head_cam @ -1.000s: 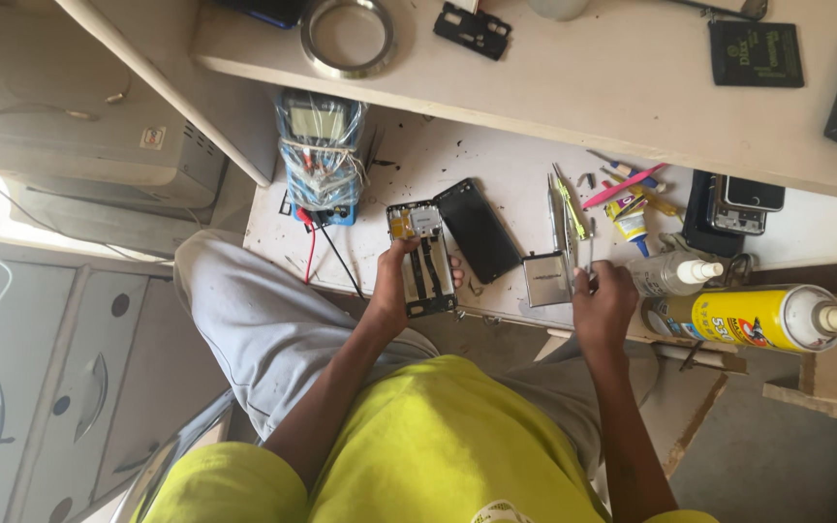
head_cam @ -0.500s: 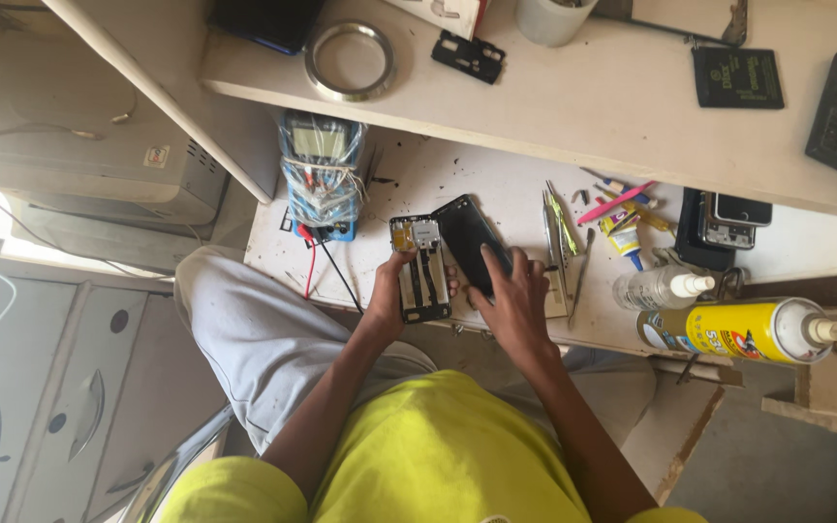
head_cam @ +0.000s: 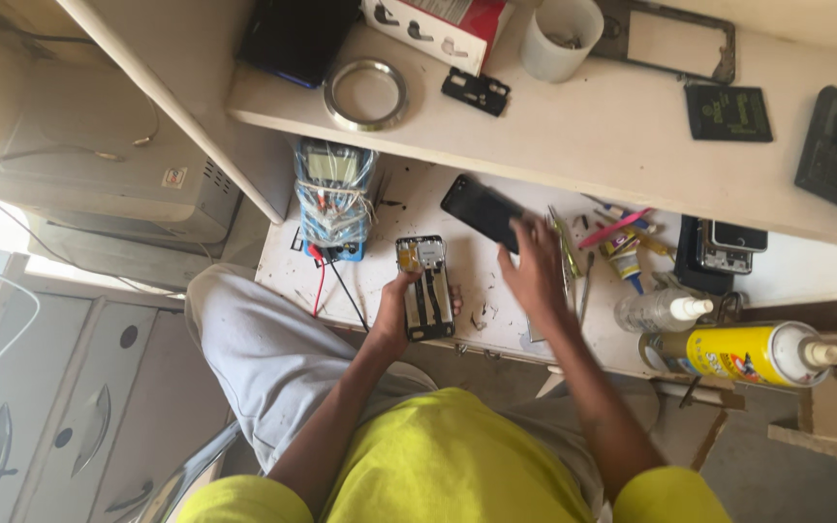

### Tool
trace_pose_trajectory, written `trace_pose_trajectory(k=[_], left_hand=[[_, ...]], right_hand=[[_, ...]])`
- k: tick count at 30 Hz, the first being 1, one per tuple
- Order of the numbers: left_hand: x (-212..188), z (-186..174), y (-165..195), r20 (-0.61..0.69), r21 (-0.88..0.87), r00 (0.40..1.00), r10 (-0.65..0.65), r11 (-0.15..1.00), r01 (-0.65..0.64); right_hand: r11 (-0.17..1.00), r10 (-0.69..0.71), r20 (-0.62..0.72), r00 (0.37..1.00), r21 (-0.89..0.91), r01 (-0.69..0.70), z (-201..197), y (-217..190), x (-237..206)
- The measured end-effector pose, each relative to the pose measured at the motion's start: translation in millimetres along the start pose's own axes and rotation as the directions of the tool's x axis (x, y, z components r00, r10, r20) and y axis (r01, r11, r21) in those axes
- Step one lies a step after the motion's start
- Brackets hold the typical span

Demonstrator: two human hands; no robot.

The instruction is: The person sits at a repair workbench and disassembles a smartphone. They pry off the back cover and battery, unscrew internal components with a screwdriver, lift out the battery and internal parts, and work on the exposed phone chassis with hand tools.

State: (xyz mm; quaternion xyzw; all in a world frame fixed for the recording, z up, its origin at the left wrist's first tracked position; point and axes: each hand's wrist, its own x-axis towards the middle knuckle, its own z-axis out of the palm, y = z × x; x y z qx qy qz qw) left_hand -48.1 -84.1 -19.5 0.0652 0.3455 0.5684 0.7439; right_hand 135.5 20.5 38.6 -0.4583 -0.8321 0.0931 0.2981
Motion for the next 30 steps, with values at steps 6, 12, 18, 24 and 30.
trace_pose_trajectory(k=[6, 12, 18, 24, 30], left_hand=[[-2.6, -3.6, -1.2, -0.069, 0.123, 0.996, 0.051, 0.991, -0.042], [-1.1, -6.6, 2.3, -0.071, 0.126, 0.997, -0.006, 0.992, 0.015], [2.4, -5.0, -2.6, -0.008, 0.124, 0.999, -0.046, 0.991, 0.046], [0.7, -0.8, -12.8, 0.005, 0.200, 0.999, -0.037, 0.979, 0.035], [-0.5, 7.5, -12.4, 0.132, 0.009, 0.986, -0.098, 0.995, 0.098]], right_hand=[[0.988, 0.104, -0.008, 0.995, 0.117, -0.103, 0.3, -27.5, -92.3], [0.956, 0.292, -0.219, 0.931, 0.105, -0.275, -29.2, 13.5, -114.0], [0.957, 0.277, -0.114, 0.954, -0.057, -0.284, -46.1, 33.3, -72.9], [0.963, 0.191, 0.006, 0.982, -0.197, -0.186, -26.3, 33.1, -30.9], [0.957, 0.172, -0.055, 0.984, -0.227, -0.180, -34.4, 33.1, -16.9]])
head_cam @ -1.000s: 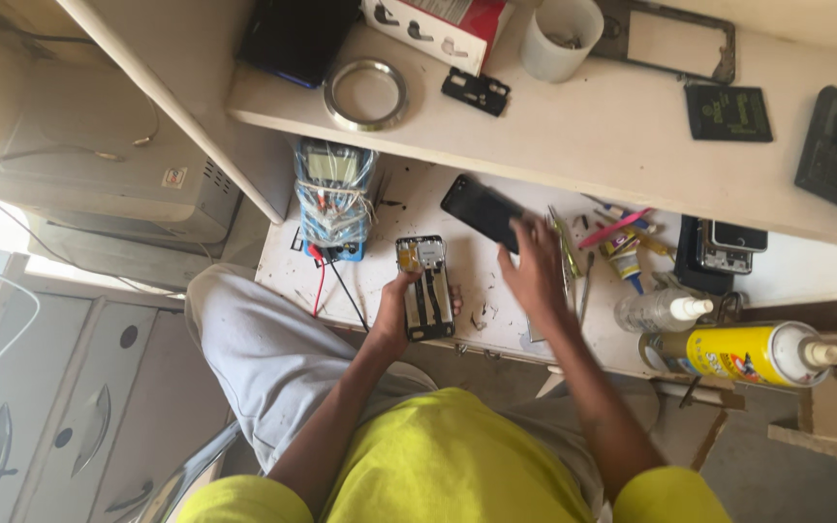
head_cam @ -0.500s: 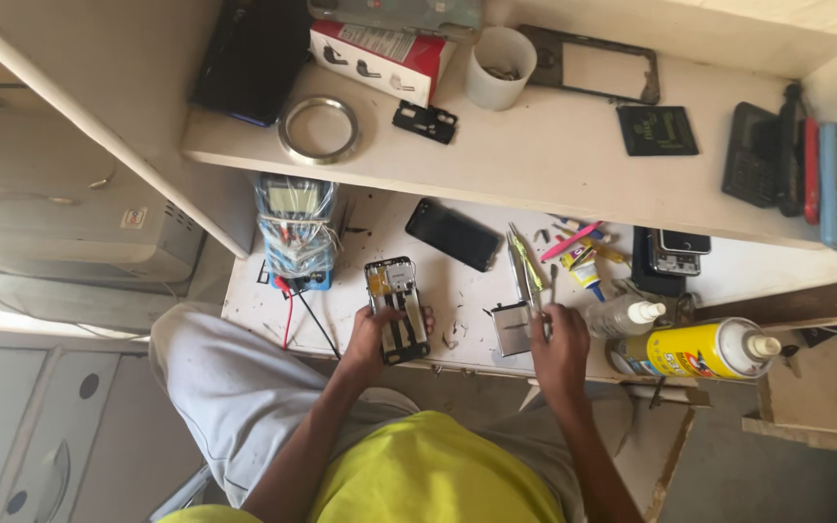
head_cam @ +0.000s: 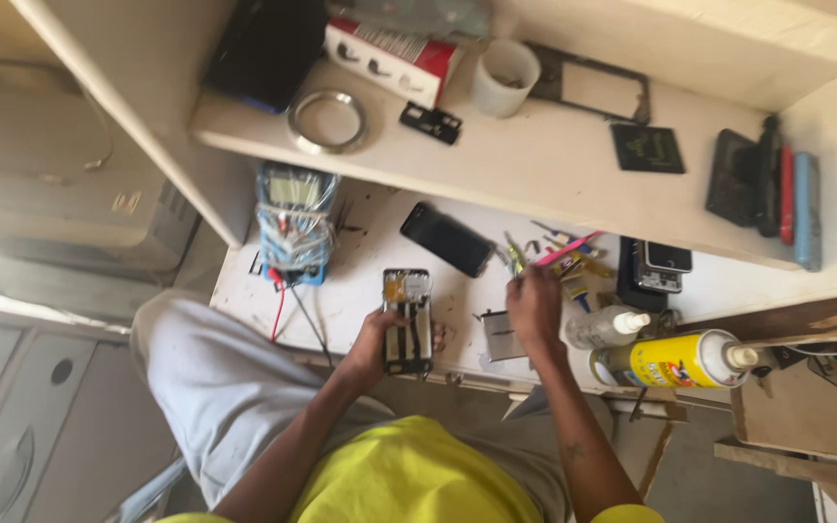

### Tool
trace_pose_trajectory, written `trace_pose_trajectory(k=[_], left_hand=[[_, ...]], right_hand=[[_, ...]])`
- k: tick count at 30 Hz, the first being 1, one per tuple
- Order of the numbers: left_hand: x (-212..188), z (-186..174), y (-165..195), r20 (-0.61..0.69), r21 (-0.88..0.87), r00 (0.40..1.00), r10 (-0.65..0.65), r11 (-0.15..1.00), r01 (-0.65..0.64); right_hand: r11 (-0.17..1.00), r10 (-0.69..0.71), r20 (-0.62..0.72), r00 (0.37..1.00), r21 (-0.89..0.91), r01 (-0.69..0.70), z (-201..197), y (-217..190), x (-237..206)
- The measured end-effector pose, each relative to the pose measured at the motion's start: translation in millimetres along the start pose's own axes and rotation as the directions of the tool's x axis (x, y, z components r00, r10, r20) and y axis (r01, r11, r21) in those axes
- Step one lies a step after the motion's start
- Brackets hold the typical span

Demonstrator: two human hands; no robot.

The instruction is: The person sits at a repair workbench and disassembles a smartphone. They pry off the back cover and battery, unscrew internal components with a screwdriver, lift out the battery and internal parts, and work on the exposed phone chassis with hand tools.

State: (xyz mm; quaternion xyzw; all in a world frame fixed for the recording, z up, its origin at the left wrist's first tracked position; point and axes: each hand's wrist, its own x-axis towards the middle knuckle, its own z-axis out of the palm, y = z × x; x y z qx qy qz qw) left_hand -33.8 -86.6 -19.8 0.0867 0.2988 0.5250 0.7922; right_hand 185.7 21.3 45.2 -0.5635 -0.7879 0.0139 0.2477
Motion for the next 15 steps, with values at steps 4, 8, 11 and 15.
trace_pose_trajectory(k=[4, 8, 11, 15], left_hand=[[2.0, 6.4, 1.6, 0.010, 0.012, 0.996, 0.091, 0.996, -0.091], [18.0, 10.6, 5.4, -0.019, 0.167, 0.967, 0.254, 0.954, -0.247], [30.3, 13.5, 0.8, -0.124, 0.342, 0.918, 0.376, 0.885, -0.316], [36.1, 17.0, -7.4, -0.240, 0.865, 0.734, 0.635, 0.483, -0.135]], right_hand=[[0.900, 0.046, -0.068, 0.997, 0.436, -0.012, -23.3, -9.8, -13.6], [0.715, 0.189, 0.097, 0.977, 0.668, -0.205, -39.8, -27.5, -44.7], [0.677, 0.213, 0.114, 0.970, 0.698, -0.231, -44.8, -36.1, -72.3], [0.693, 0.223, 0.130, 0.966, 0.676, -0.251, -41.5, -45.5, -99.4]])
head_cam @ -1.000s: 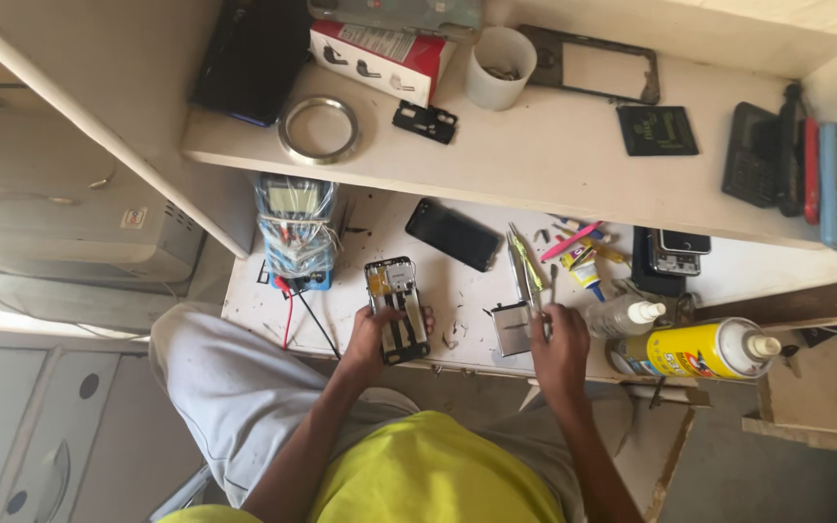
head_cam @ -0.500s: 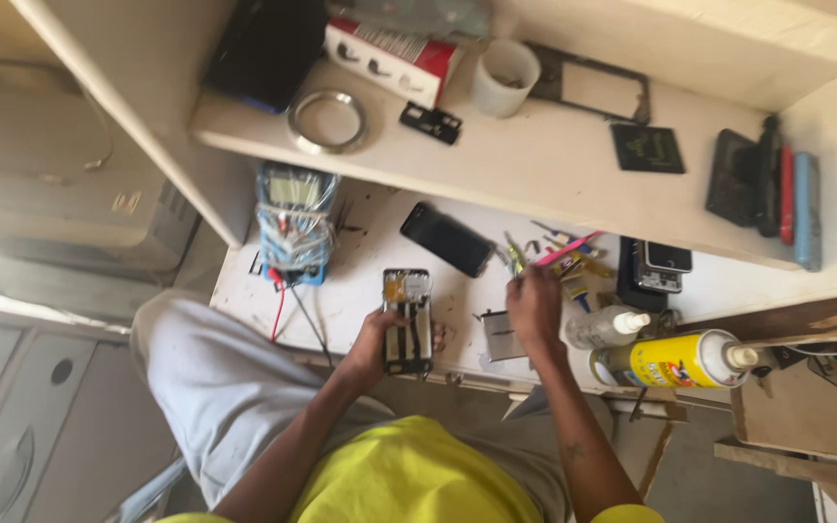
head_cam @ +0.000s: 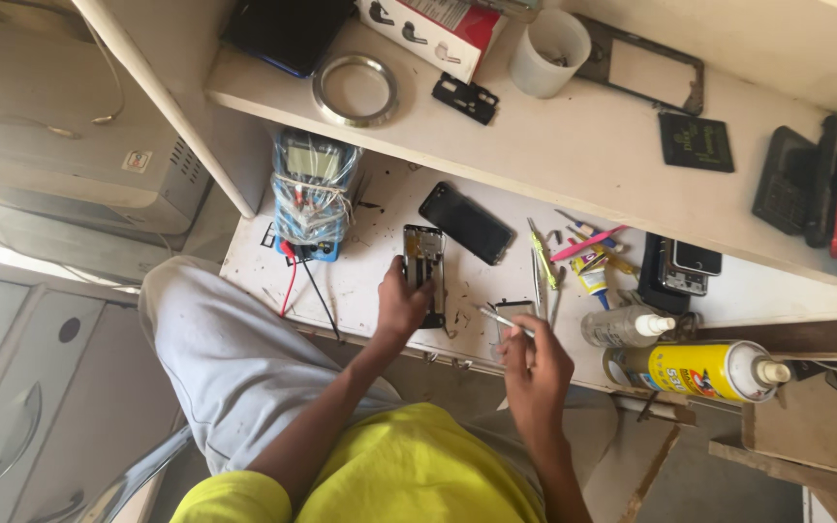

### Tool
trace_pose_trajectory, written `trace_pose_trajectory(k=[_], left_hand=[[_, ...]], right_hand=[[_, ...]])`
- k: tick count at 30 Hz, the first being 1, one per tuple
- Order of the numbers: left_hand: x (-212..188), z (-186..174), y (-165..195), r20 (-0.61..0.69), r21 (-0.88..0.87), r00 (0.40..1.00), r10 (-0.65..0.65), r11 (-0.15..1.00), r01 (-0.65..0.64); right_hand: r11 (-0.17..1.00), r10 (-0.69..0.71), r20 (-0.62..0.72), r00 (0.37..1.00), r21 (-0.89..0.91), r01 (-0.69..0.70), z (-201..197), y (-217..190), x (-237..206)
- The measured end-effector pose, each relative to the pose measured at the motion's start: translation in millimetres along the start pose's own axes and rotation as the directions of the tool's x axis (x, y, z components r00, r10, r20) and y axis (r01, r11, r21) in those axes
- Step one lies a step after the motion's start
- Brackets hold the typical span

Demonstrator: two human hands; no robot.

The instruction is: The person sits at a repair workbench and disassembles a smartphone. They pry off the back cover and battery, unscrew internal components with a screwdriver, lift out the battery and internal parts, and work on the exposed phone chassis with hand tools.

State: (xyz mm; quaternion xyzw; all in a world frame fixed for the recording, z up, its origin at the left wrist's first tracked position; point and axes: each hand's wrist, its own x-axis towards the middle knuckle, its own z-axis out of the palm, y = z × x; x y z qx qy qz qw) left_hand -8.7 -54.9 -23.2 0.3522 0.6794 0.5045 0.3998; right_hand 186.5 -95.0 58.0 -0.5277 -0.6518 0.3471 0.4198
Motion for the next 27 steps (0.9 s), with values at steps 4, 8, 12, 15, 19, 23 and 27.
trace_pose_trajectory(k=[4, 8, 12, 15, 19, 23, 27], left_hand=[[-4.0, 7.7, 1.5, -0.111, 0.083, 0.990, 0.081, 0.994, -0.072], [-7.5, 7.5, 1.3, -0.049, 0.043, 0.988, 0.145, 0.989, -0.143], [-10.2, 3.3, 0.0, -0.012, 0.073, 0.937, 0.348, 0.935, -0.347], [-12.9, -3.2, 1.6, 0.069, 0.145, 0.939, 0.336, 0.928, -0.343], [-18.2, -23.1, 4.7, 0.164, 0.160, 0.897, 0.411, 0.886, -0.435], [-25.9, -44.8, 3.3, 0.232, 0.462, 0.816, 0.529, 0.679, -0.571], [-42.5, -55.1, 0.9, 0.308, 0.693, 0.740, 0.598, 0.391, -0.606]], right_hand=[[0.996, 0.063, 0.027, 0.998, -0.062, -0.061, 1.8, -1.7, -8.8], [0.969, -0.053, 0.013, 0.999, -0.243, 0.055, -2.5, -8.4, -5.2], [0.950, -0.161, 0.025, 0.987, -0.265, 0.162, 0.2, -15.1, -1.8], [0.949, -0.081, 0.032, 0.996, -0.304, 0.087, 2.9, -19.0, -1.8], [0.941, -0.128, 0.050, 0.990, -0.308, 0.137, 2.9, -22.1, -1.1], [0.938, -0.159, 0.094, 0.983, -0.296, 0.180, 5.6, -23.0, 1.2], [0.933, -0.196, 0.155, 0.968, -0.275, 0.233, 13.0, -22.5, 6.3]])
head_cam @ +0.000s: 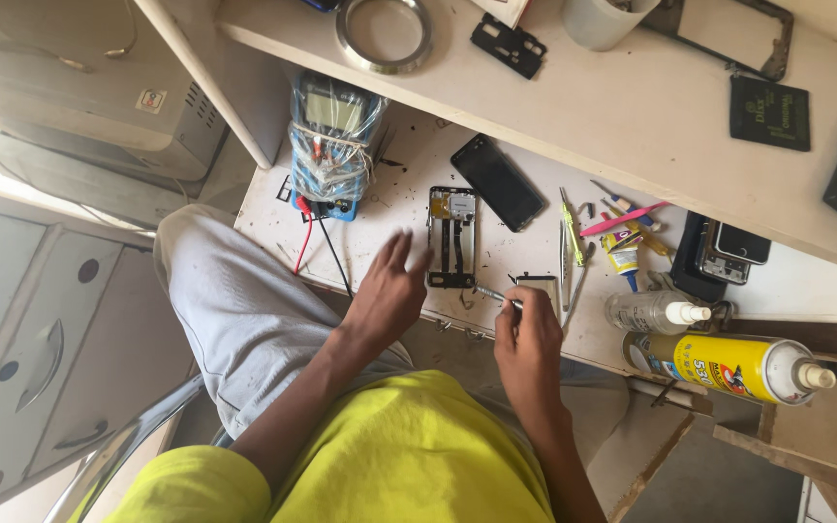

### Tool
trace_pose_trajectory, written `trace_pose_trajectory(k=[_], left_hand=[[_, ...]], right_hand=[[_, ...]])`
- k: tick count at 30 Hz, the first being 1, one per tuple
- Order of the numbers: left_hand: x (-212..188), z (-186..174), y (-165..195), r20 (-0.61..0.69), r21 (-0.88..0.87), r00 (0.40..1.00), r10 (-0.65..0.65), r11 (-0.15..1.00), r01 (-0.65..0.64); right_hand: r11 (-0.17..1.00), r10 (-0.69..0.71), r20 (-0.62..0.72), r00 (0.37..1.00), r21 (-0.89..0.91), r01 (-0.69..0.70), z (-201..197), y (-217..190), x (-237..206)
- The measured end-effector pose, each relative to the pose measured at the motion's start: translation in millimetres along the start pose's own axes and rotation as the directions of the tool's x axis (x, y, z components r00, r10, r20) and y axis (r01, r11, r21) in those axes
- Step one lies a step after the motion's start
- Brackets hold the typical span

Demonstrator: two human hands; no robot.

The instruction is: The person sits at a repair workbench and disassembles a smartphone. They pry off the back cover and battery, unscrew internal components with a screwdriver, lift out the battery and internal parts, and work on the exposed phone chassis with hand tools.

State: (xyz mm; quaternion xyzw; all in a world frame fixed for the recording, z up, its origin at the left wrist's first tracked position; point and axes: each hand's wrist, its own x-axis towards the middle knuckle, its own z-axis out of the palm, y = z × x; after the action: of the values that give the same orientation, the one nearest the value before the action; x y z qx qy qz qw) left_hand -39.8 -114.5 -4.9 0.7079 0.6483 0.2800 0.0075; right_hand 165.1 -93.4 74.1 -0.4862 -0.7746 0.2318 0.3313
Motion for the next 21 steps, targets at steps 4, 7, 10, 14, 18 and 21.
trace_pose_trajectory(k=[4, 7, 10, 14, 18, 21], left_hand=[[-11.9, -5.9, 15.2, 0.517, -0.023, 0.851, -0.095, 0.992, 0.125], [-14.4, -9.1, 21.1, 0.610, -0.011, 0.787, -0.093, 0.992, 0.125], [-13.5, -7.7, 24.7, 0.582, 0.005, 0.810, -0.066, 0.997, 0.078], [-13.4, -3.7, 29.4, 0.592, 0.016, 0.804, -0.052, 0.998, 0.053], [-11.3, -1.8, 32.2, 0.611, 0.004, 0.789, -0.058, 0.998, 0.070], [-9.4, -1.9, 34.0, 0.620, 0.010, 0.784, -0.033, 0.999, 0.034]], right_hand=[[0.998, 0.025, 0.065, 0.998, -0.053, -0.021, 5.6, 0.7, 9.0], [0.994, -0.064, 0.107, 0.992, -0.080, 0.073, 10.3, 1.0, 16.4], [0.993, -0.056, 0.150, 0.987, -0.095, 0.071, 12.5, 1.0, 20.4], [0.990, -0.072, 0.162, 0.984, -0.110, 0.091, 14.5, 1.4, 23.6], [0.992, -0.055, 0.187, 0.981, -0.105, 0.075, 16.9, 1.0, 26.7], [0.991, -0.005, 0.206, 0.979, -0.127, 0.032, 18.2, 0.0, 29.4]])
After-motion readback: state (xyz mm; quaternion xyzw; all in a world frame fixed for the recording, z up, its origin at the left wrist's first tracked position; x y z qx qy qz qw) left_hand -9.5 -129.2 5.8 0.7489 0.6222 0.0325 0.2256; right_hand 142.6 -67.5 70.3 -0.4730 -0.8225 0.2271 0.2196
